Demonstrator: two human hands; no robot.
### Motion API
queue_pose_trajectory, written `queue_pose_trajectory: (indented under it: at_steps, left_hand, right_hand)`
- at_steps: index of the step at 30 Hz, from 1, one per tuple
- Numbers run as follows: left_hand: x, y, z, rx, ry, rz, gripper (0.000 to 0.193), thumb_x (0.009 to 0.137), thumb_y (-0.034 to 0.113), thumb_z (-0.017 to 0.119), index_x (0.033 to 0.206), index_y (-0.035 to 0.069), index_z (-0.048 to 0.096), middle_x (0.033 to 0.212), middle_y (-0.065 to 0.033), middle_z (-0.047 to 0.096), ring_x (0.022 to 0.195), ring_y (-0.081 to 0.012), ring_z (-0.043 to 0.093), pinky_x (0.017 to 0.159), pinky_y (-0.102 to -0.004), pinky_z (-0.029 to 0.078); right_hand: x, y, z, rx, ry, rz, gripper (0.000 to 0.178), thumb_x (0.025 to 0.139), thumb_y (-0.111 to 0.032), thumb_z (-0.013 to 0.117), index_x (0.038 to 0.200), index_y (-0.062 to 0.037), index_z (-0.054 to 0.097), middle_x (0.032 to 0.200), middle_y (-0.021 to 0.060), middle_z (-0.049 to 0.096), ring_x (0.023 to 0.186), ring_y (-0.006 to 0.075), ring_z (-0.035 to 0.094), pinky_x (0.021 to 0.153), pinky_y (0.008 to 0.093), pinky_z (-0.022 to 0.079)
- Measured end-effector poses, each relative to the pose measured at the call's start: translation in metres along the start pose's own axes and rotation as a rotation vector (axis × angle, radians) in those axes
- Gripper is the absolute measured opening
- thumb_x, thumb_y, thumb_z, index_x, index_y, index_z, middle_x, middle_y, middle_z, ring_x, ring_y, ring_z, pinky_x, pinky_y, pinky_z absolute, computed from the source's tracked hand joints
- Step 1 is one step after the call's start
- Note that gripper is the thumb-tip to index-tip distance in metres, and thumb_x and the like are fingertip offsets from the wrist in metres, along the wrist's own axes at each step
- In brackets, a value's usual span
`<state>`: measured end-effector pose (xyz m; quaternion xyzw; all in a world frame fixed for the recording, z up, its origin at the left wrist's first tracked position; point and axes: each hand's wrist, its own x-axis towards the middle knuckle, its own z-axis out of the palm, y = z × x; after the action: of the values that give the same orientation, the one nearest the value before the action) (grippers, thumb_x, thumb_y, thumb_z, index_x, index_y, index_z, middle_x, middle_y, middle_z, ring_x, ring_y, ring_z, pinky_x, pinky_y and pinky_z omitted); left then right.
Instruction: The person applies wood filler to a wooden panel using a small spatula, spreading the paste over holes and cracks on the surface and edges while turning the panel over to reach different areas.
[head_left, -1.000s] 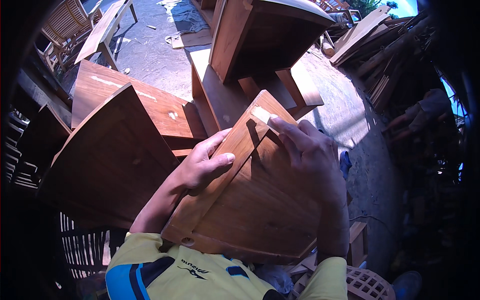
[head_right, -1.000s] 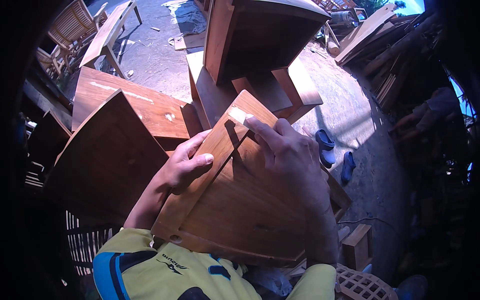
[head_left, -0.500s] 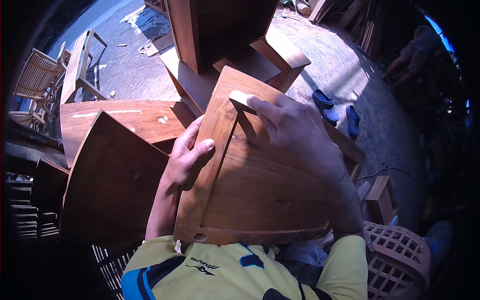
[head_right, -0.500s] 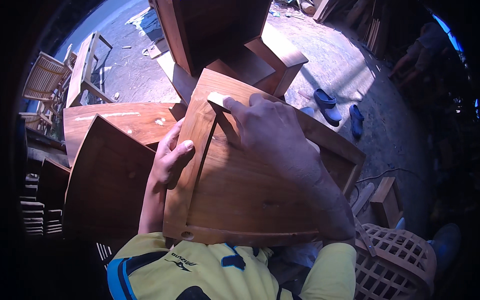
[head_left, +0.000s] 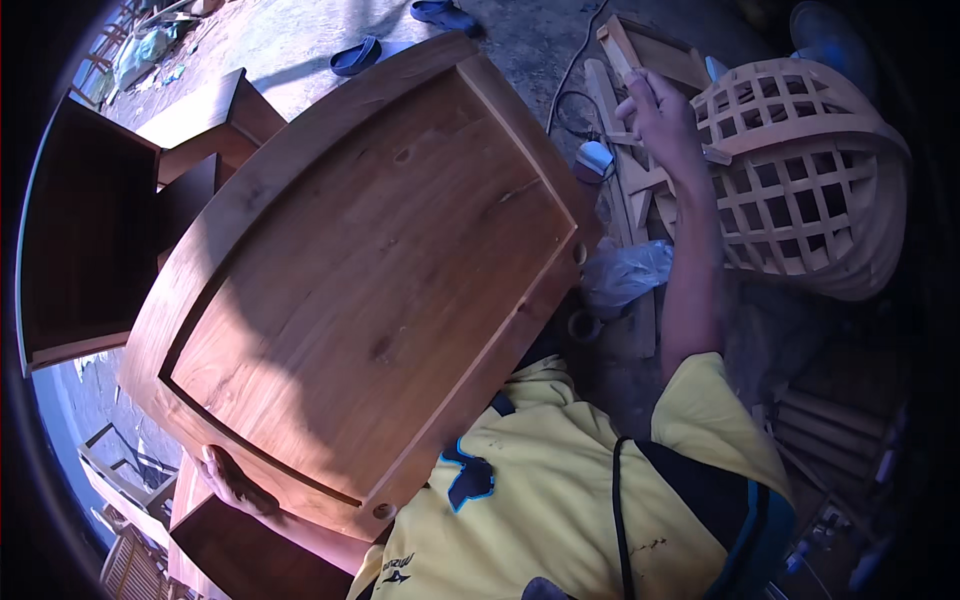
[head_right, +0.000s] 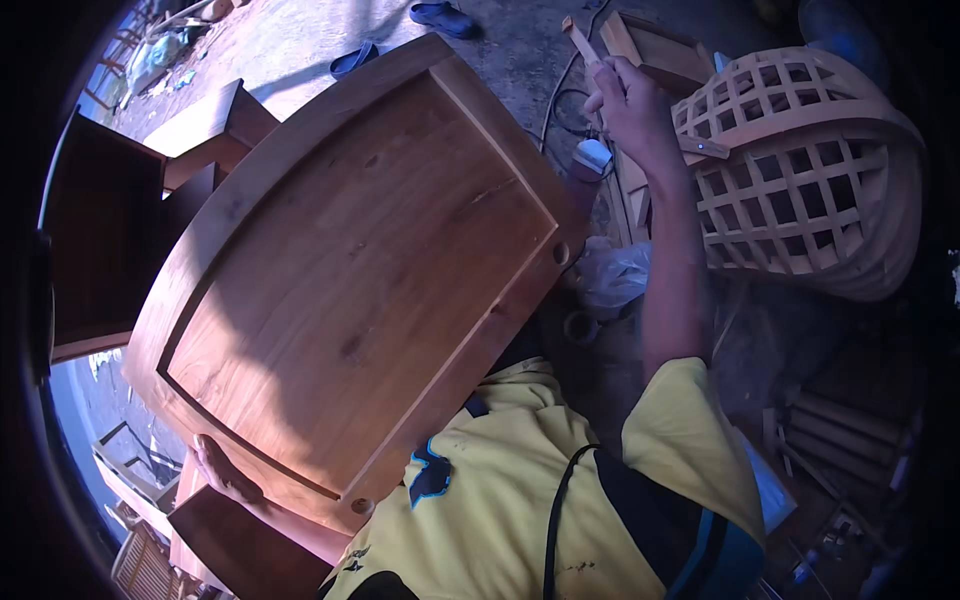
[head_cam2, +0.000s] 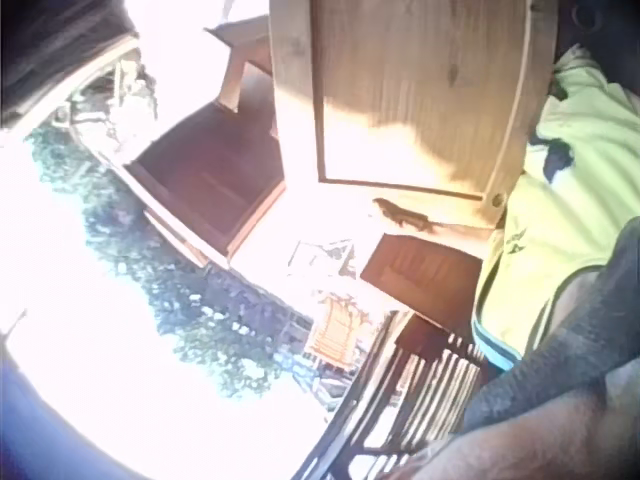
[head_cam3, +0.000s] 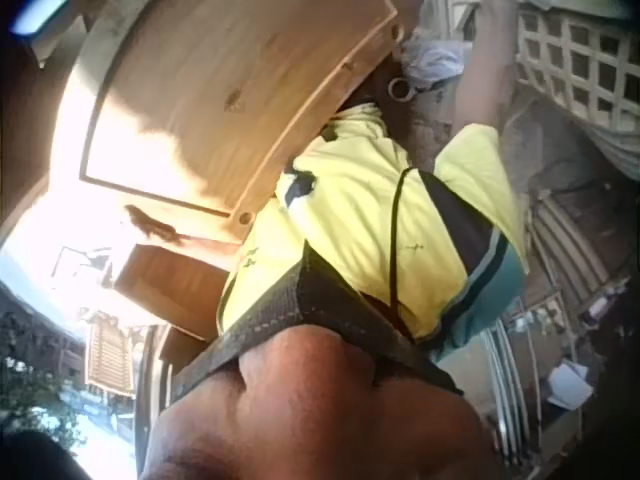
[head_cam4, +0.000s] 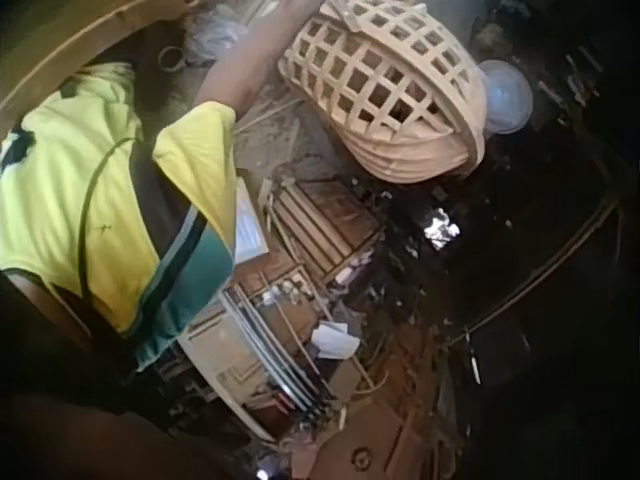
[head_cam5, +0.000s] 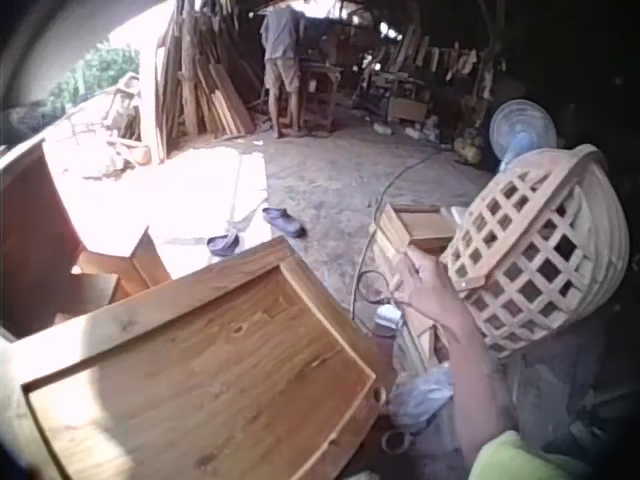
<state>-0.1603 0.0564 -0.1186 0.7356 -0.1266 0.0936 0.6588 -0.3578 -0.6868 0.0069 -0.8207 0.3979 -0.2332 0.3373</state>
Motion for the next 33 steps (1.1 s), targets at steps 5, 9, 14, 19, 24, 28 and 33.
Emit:
queue_pose_trajectory:
  at_steps: [5, 9, 14, 19, 24, 28, 33]
  left_hand:
    - [0.014, -0.036, 0.019, 0.187, 0.057, -0.065, 0.058, 0.109, 0.032, 0.047, 0.153, -0.006, 0.042, 0.151, -0.0175, 0.051, 0.144, -0.0265, 0.047, 0.123, -0.0427, 0.033]
    - [0.021, -0.043, 0.041, 0.245, 0.065, -0.123, 0.058, 0.109, 0.032, 0.047, 0.153, -0.006, 0.042, 0.151, -0.0175, 0.051, 0.144, -0.0266, 0.047, 0.123, -0.0428, 0.034]
    - [0.025, -0.049, 0.055, 0.273, 0.066, -0.14, 0.058, 0.109, 0.032, 0.047, 0.153, -0.006, 0.042, 0.151, -0.0176, 0.051, 0.144, -0.0269, 0.047, 0.123, -0.043, 0.034]
    - [0.035, -0.052, 0.06, 0.283, 0.061, -0.143, 0.057, 0.109, 0.032, 0.046, 0.152, -0.006, 0.043, 0.152, -0.0177, 0.051, 0.143, -0.0271, 0.047, 0.123, -0.0432, 0.034]
    - [0.038, -0.056, 0.059, 0.297, 0.071, -0.153, 0.057, 0.109, 0.032, 0.046, 0.152, -0.006, 0.044, 0.152, -0.0178, 0.051, 0.143, -0.0273, 0.047, 0.123, -0.0435, 0.034]
    - [0.042, -0.053, 0.053, 0.326, 0.053, -0.162, 0.056, 0.109, 0.031, 0.045, 0.152, -0.006, 0.044, 0.152, -0.0179, 0.051, 0.143, -0.0275, 0.047, 0.123, -0.0436, 0.034]
    - [0.05, -0.044, 0.035, 0.368, 0.007, -0.159, 0.056, 0.109, 0.031, 0.045, 0.151, -0.006, 0.044, 0.152, -0.018, 0.051, 0.143, -0.0277, 0.047, 0.123, -0.0438, 0.034]
  right_hand:
    - [-0.082, 0.217, 0.038, -0.035, -0.126, 0.377, 0.033, 0.092, -0.034, 0.072, 0.107, -0.005, 0.075, 0.081, 0.0123, 0.072, 0.076, 0.0216, 0.071, 0.077, 0.0372, 0.053]
    - [-0.146, 0.291, 0.103, 0.008, -0.252, 0.526, 0.038, 0.083, -0.03, 0.081, 0.113, -0.0075, 0.075, 0.091, 0.0143, 0.076, 0.082, 0.0244, 0.074, 0.075, 0.0389, 0.056]
    - [-0.19, 0.313, 0.162, -0.139, -0.275, 0.346, 0.03, 0.083, -0.025, 0.075, 0.107, -0.0059, 0.073, 0.095, 0.0214, 0.075, 0.092, 0.0395, 0.073, 0.084, 0.0482, 0.056]
    - [-0.189, 0.331, 0.179, -0.205, -0.258, 0.218, 0.026, 0.086, -0.024, 0.068, 0.104, -0.0055, 0.073, 0.098, 0.0243, 0.073, 0.097, 0.0423, 0.071, 0.086, 0.0506, 0.055]
    - [-0.165, 0.283, 0.131, -0.036, -0.252, 0.292, 0.024, 0.085, -0.019, 0.068, 0.103, -0.0041, 0.073, 0.099, 0.0259, 0.072, 0.098, 0.0438, 0.07, 0.084, 0.0513, 0.055]
    - [-0.143, 0.262, 0.095, -0.09, -0.086, 0.151, 0.024, 0.082, -0.008, 0.07, 0.106, -0.0046, 0.07, 0.096, 0.0254, 0.07, 0.096, 0.0457, 0.069, 0.08, 0.0539, 0.054]
    - [-0.146, 0.251, 0.036, -0.142, 0.12, 0.283, 0.018, 0.087, -0.013, 0.07, 0.1, -0.0003, 0.069, 0.09, 0.0255, 0.071, 0.09, 0.0432, 0.071, 0.076, 0.0505, 0.055]
